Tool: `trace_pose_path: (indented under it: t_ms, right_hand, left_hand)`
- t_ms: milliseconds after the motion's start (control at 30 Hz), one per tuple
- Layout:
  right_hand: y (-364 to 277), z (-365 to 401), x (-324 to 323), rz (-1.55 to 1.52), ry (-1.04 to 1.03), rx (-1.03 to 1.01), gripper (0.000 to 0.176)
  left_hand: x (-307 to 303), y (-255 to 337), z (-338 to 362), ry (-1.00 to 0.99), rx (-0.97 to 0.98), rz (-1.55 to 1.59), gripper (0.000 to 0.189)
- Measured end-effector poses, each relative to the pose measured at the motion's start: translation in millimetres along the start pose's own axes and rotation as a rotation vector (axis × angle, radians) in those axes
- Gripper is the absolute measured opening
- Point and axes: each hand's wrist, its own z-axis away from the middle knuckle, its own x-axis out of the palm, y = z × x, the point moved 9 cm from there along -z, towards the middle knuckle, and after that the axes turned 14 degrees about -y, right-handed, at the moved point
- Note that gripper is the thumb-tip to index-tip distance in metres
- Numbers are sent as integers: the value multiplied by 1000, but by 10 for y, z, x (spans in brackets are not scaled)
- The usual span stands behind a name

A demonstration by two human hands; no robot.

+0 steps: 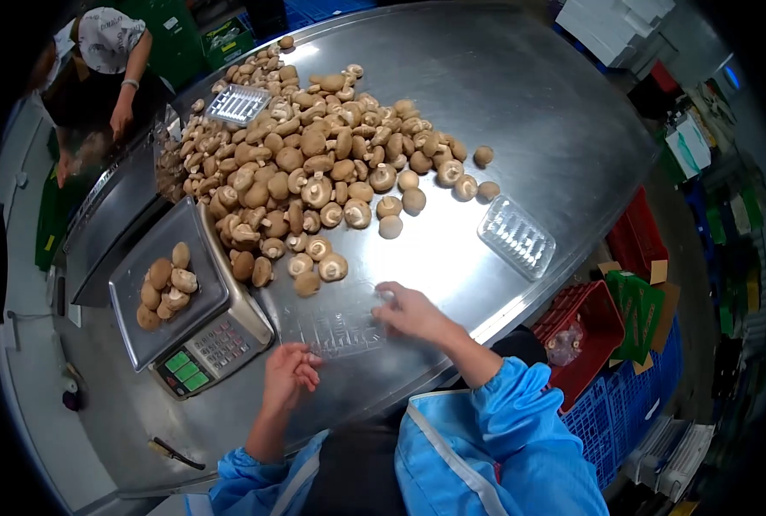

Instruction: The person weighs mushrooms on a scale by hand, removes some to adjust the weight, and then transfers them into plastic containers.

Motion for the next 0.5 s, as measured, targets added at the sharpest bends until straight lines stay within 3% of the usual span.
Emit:
trace_pose_path:
  t_ms: [100, 200, 367, 500]
  right_hand:
    - [181, 40, 381, -136, -21, 126, 60]
    - [264, 89, 384, -135, 176, 58, 58]
    - [237, -502, 9, -235, 326, -48, 43]
    - [-234, -1175, -424, -195, 471, -138, 31]
  left_hand:
    - [110, -285, 76, 55, -178, 208, 31]
    - [244, -446, 110, 79, -227, 410, 34]
    - [94, 64, -372, 183, -54, 285, 37]
    - [-201, 611, -1183, 157, 133, 252, 39]
